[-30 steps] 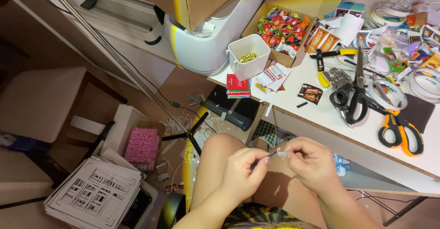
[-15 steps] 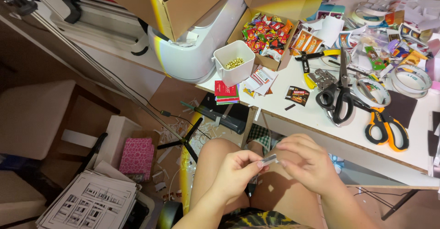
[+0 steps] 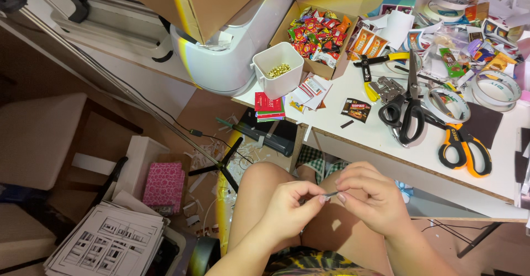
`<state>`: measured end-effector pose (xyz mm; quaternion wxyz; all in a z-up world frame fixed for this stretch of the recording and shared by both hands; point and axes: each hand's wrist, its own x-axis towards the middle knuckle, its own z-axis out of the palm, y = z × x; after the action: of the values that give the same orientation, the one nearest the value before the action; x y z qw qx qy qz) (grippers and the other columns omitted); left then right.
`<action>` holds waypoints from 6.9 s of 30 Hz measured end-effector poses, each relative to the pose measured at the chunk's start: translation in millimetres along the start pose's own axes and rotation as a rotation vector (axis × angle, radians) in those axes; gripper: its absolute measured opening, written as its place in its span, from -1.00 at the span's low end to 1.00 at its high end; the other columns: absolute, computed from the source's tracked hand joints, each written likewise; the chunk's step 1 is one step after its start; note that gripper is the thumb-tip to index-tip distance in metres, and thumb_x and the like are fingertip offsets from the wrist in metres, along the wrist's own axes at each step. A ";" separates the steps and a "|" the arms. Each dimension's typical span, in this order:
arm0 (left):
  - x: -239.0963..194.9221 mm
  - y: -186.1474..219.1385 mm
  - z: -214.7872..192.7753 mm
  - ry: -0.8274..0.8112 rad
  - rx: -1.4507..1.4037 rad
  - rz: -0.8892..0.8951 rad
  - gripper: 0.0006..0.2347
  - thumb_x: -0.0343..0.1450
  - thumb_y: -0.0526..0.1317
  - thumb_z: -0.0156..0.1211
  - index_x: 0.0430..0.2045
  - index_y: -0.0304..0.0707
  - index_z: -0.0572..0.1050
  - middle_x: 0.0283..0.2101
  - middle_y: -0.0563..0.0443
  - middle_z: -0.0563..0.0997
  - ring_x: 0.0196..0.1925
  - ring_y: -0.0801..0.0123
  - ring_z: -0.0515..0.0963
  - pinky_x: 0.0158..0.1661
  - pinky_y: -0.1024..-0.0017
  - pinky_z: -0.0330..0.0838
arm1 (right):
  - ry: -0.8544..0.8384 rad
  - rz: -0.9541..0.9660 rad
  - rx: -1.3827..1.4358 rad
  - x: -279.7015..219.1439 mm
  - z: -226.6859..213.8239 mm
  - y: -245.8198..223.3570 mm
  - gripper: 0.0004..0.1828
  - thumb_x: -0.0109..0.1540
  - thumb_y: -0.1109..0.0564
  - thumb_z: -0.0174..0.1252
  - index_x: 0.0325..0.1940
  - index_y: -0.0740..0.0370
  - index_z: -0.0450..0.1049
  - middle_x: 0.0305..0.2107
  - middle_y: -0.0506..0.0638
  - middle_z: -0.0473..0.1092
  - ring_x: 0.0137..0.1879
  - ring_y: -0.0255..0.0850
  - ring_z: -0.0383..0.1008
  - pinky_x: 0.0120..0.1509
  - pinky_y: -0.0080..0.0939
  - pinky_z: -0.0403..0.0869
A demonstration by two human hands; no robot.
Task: The person wraps a small candy bar in a printed paper sleeve, secures it with clear tape, and uses a metal tool to crimp the ends. The person handles scissors, tape, and a metal crimping tool during the process.
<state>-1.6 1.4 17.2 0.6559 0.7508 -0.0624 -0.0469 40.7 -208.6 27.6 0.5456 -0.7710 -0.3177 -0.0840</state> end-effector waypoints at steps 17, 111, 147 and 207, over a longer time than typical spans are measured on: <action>-2.7 -31.6 8.4 -0.057 -0.573 -0.193 -0.84 0.40 -0.30 0.33 -0.23 -0.44 0.68 -0.31 -0.16 0.73 -0.28 0.42 0.67 -0.16 0.53 0.59 | 0.003 0.684 0.660 -26.8 6.8 44.1 -0.93 0.07 0.36 0.38 -0.40 0.48 0.64 -0.66 0.15 0.42 -0.64 -0.27 0.16 -0.56 -0.33 0.08; 26.2 -16.9 38.5 -0.072 -1.345 -0.242 -0.72 0.50 -0.37 0.05 0.10 -0.41 0.46 -0.15 0.02 0.57 -0.19 0.54 0.54 -0.07 0.53 0.55 | -0.120 0.055 -0.525 15.4 -2.1 -3.5 -0.78 0.15 0.04 0.34 -0.12 0.00 0.65 -0.13 -0.15 0.49 0.02 -0.19 0.44 0.12 -0.18 0.42; 20.3 -15.1 23.0 0.058 -0.474 -0.221 -0.72 0.51 -0.23 -0.04 0.05 -0.26 0.53 -0.06 0.01 0.64 -0.07 0.48 0.59 -0.05 0.46 0.58 | 0.187 0.633 0.184 8.5 14.9 17.7 -0.85 0.17 0.32 0.29 -0.18 0.36 0.66 -0.35 0.07 0.61 -0.25 -0.26 0.54 -0.12 -0.29 0.52; -5.9 -30.9 1.0 0.363 0.216 0.501 -0.86 0.52 -0.27 0.06 -0.34 -0.30 0.56 -0.34 0.00 0.67 -0.33 0.16 0.63 -0.23 0.28 0.49 | 0.010 0.375 -0.153 4.2 52.4 -6.7 -0.83 0.18 0.17 0.22 -0.33 0.15 0.73 -0.27 -0.06 0.67 -0.10 -0.24 0.66 0.04 -0.27 0.59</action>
<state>-6.6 5.4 -13.6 0.5642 0.7734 -0.1318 0.2573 28.6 -158.7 14.4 0.4930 -0.8555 -0.1582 -0.0087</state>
